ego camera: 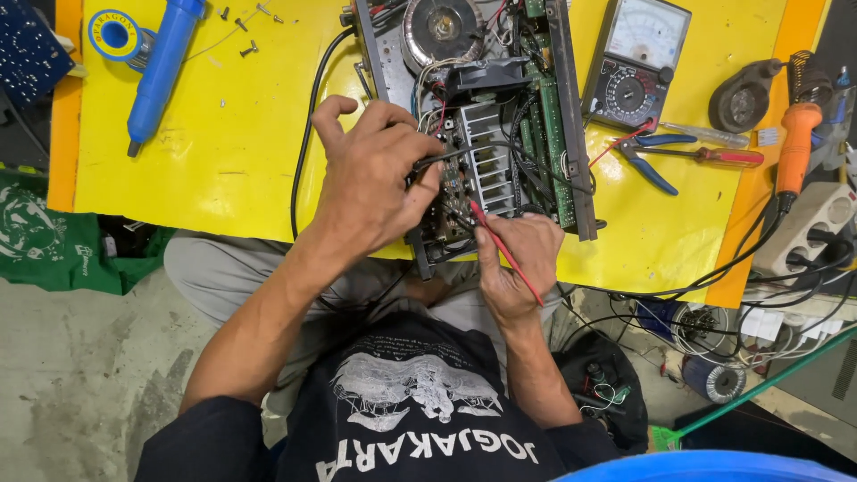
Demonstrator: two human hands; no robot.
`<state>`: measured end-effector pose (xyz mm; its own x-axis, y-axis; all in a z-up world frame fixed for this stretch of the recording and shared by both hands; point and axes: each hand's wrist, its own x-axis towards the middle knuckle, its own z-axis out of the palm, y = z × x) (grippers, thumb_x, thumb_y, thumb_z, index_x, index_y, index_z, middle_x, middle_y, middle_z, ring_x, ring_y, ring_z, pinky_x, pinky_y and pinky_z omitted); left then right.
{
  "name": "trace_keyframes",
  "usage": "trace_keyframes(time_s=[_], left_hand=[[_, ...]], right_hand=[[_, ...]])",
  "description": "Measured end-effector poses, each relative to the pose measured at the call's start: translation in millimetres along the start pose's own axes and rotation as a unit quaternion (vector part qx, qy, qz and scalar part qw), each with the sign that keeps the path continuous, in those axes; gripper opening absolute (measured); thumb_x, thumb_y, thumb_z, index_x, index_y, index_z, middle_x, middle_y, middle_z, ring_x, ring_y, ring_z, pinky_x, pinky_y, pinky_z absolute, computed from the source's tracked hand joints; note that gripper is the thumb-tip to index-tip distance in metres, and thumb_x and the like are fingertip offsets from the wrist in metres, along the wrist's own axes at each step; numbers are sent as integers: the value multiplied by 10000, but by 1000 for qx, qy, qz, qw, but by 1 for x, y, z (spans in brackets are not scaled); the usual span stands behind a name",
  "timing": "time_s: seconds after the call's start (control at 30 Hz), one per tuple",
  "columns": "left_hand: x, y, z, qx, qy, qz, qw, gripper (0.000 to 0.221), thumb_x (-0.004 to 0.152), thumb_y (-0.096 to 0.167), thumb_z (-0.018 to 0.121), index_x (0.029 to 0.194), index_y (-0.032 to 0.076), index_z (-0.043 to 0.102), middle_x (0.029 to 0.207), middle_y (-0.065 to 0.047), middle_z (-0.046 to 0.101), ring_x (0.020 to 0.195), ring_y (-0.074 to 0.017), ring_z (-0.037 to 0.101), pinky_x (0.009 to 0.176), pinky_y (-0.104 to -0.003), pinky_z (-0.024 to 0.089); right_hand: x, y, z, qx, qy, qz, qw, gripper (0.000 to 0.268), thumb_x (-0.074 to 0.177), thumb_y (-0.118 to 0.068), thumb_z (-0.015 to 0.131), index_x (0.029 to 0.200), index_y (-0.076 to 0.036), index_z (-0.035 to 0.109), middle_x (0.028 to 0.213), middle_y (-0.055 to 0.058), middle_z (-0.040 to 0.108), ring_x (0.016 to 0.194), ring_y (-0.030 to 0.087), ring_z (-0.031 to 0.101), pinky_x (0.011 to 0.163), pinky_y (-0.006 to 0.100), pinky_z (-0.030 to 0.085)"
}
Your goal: Testing an electronic device's internal components using a multimeter probe to diagnose issues.
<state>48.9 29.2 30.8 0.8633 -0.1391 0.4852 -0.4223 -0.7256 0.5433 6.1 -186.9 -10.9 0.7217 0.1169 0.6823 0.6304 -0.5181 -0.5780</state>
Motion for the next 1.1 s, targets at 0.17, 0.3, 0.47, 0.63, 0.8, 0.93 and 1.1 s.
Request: trace_keyframes(time_s=[0.17, 0.3, 0.47, 0.63, 0.8, 0.93, 1.1], left_hand=[[10, -1, 6, -6, -45, -6, 999, 106, 869, 181, 741, 942, 113, 775, 789, -34, 727, 1003, -218, 622, 983, -525, 220], [-6, -21, 28, -28, -54, -25, 998, 71, 830, 155, 774, 901, 154, 781, 747, -12, 721, 1059, -202, 609, 1016, -554, 205], [-8, -14, 29, -33, -48, -38, 998, 100, 829, 145, 783, 928, 149, 789, 759, -15, 725, 1094, -203, 581, 998, -558, 215], [-6, -11, 27, -11, -67, -46, 997, 80, 829, 154, 783, 908, 167, 789, 736, 1, 719, 1104, -199, 564, 982, -551, 239], [-4, -10, 26, -1, -89, -61, 994, 79, 834, 150, 786, 907, 172, 805, 733, -1, 728, 1118, -211, 549, 974, -537, 259], [-4, -10, 26, 3, -95, -63, 993, 78, 832, 159, 788, 906, 179, 803, 728, 5, 723, 1127, -212, 539, 972, -537, 261], [-4, -9, 26, -9, -82, -66, 994, 61, 839, 138, 774, 891, 157, 798, 729, -5, 728, 1114, -213, 544, 976, -527, 256]], right_hand=[[22, -13, 10, -66, -47, -19, 997, 102, 970, -111, 733, 1032, -30, 744, 975, 83, 755, 873, 261, 681, 906, 398, 456], [17, -1, 19, -84, -39, -58, 994, 127, 957, -135, 762, 1067, -73, 775, 1040, 98, 728, 892, 301, 662, 888, 426, 473], [16, -2, 20, -134, -40, -43, 989, 102, 967, -140, 761, 1059, -101, 783, 1110, 108, 655, 990, 323, 599, 904, 441, 478], [7, 9, 26, -152, -32, -46, 987, 126, 958, -175, 778, 1078, -145, 805, 1136, 109, 642, 1038, 320, 591, 946, 433, 486], [1, 13, 29, -165, -30, -40, 985, 130, 959, -177, 783, 1081, -137, 806, 1113, 101, 637, 1021, 305, 597, 931, 426, 495], [2, 15, 31, -154, -30, -38, 987, 132, 960, -178, 783, 1081, -132, 806, 1098, 104, 642, 1007, 308, 602, 920, 424, 498], [5, 9, 30, -135, -20, -19, 990, 140, 948, -163, 794, 1085, -156, 819, 1113, 97, 657, 1009, 303, 615, 938, 425, 506]])
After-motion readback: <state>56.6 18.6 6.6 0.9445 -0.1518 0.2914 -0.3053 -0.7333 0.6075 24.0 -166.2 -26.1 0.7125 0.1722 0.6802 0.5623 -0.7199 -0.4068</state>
